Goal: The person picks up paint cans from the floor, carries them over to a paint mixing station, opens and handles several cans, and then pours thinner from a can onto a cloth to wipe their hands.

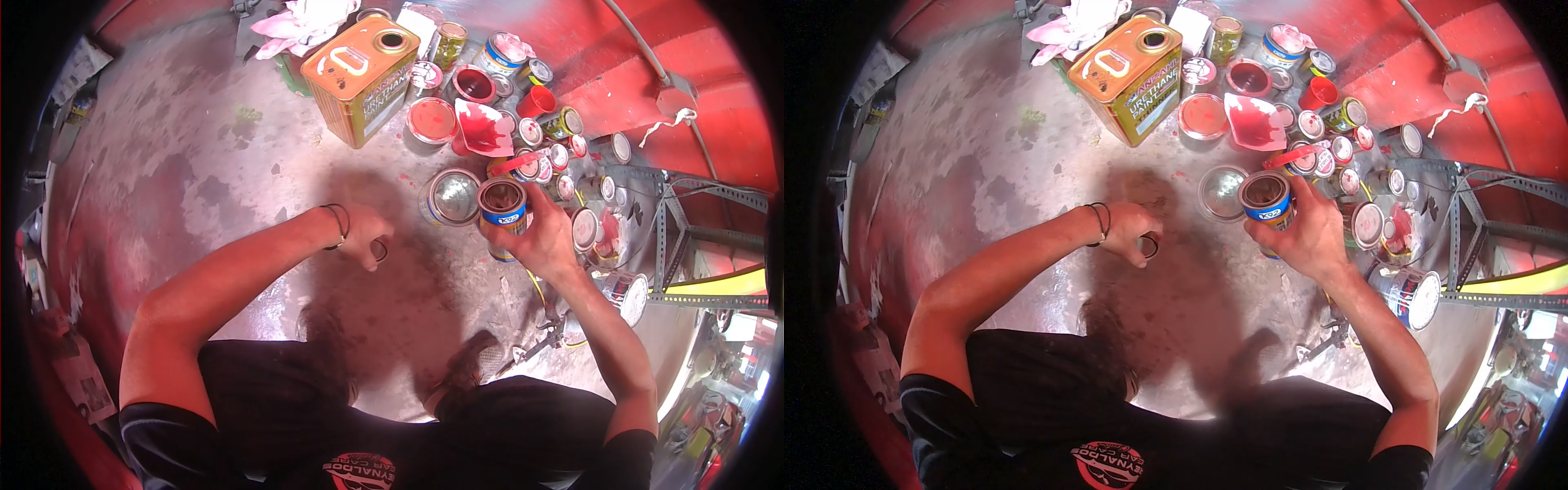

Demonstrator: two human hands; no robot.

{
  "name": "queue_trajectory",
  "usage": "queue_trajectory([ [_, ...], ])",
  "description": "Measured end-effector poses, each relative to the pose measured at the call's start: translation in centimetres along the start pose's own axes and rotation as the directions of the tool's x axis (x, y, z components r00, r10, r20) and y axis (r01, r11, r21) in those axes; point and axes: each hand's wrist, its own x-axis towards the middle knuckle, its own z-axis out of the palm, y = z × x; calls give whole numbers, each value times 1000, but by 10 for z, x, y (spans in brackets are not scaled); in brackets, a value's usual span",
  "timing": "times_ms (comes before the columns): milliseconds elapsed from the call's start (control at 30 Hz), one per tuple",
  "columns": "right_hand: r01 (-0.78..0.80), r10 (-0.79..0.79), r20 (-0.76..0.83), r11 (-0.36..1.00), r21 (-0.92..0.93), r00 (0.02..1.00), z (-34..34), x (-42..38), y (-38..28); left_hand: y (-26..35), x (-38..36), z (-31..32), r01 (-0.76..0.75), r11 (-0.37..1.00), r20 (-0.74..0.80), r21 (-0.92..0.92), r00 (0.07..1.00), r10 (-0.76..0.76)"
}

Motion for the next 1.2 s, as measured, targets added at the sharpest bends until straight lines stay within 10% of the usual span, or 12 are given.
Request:
queue_trajectory([
  [933,-66,124,193,956,-285,973,12,14,1,10,-11,-1,-4,1000,28,-3,1000,4],
  [1200,-8,16,-50,989,150,999,21,-29,14,59,-19,-11,-244,967,-613,-68,776,152],
])
